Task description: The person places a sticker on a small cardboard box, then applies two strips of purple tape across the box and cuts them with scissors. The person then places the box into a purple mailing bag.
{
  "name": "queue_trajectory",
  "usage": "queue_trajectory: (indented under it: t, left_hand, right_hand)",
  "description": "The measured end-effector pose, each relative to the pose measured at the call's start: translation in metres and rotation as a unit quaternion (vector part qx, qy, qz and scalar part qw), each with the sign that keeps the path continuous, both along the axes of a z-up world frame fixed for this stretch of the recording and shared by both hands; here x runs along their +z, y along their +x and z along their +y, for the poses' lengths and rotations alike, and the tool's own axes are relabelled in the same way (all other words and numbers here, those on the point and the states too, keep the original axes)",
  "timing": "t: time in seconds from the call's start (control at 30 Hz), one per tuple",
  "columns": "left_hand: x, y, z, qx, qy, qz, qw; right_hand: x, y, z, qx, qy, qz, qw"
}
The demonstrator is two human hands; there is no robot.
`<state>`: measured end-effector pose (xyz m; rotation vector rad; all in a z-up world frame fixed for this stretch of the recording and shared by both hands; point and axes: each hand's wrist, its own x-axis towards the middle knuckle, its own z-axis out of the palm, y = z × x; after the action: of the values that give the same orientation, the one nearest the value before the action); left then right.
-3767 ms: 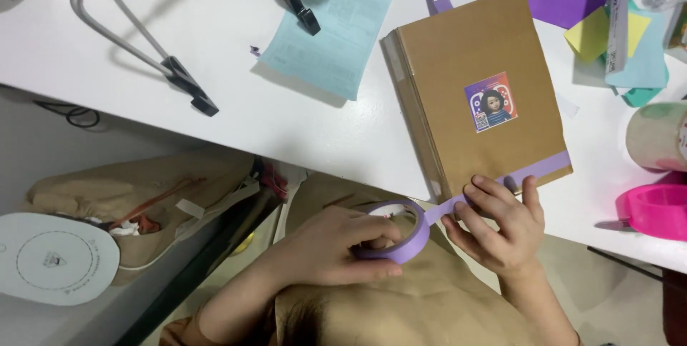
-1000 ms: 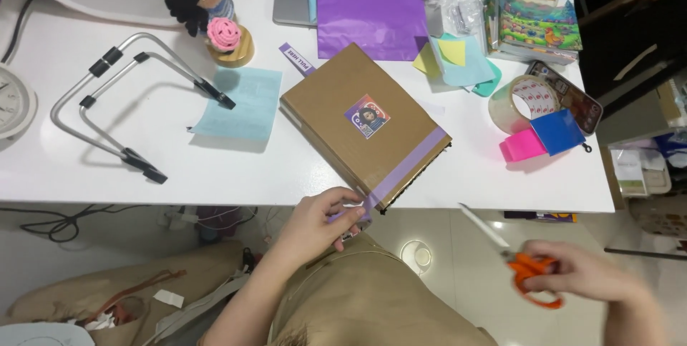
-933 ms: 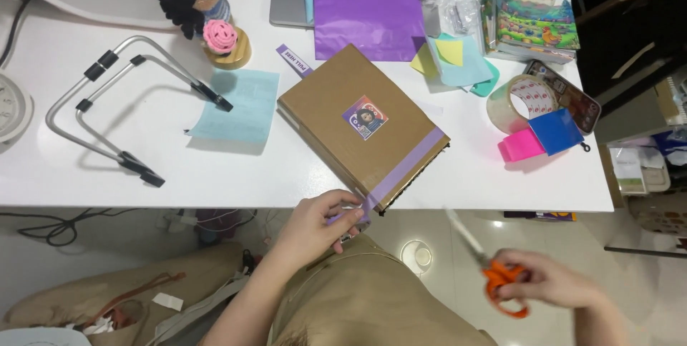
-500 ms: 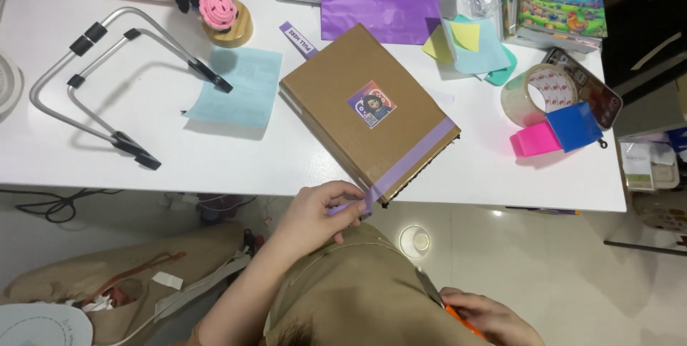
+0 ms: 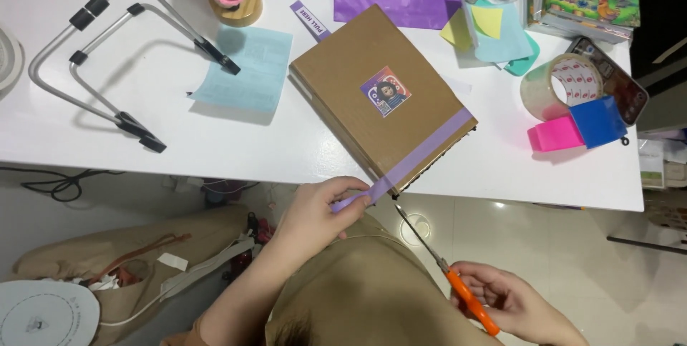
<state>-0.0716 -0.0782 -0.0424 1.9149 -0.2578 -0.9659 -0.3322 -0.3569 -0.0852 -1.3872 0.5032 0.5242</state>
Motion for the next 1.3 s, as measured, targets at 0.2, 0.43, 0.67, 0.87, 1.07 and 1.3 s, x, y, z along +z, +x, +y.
queue_trajectory:
  t: [0.2,0.43,0.67,0.87,1.07,1.3]
  left_hand:
    - [0.004,-0.001,0.002,-0.022,0.027,-0.028,0.999]
    - [-0.008,-0.004,0.006,-0.043,-0.012,-0.131,0.990]
    - [-0.021,-0.008,0.005,-0.045,-0.005,-0.153,0.987]
    - [-0.022,-0.006,0.003,-0.060,0.002,-0.156,0.986]
    - [-0.028,-0.008,0.004,-0.043,-0.024,-0.202,0.978]
    - [-0.024,-0.007,0.006,-0.052,-0.027,-0.193,0.980]
  right_hand:
    - [0.013,0.007,-0.005,0.029,-0.069,0.026,0.997]
    - [0.017,0.022,0.005,0.032,-0.070,-0.002,0.997]
    - [0.022,0.031,0.013,0.015,-0.083,0.012,0.996]
    - [0.032,0.036,0.015,0.001,-0.058,0.007,0.998]
    - [0.035,0.035,0.014,-0.039,-0.029,0.032,0.998]
    - [0.028,0.030,0.012,-0.056,-0.076,0.091,0.991]
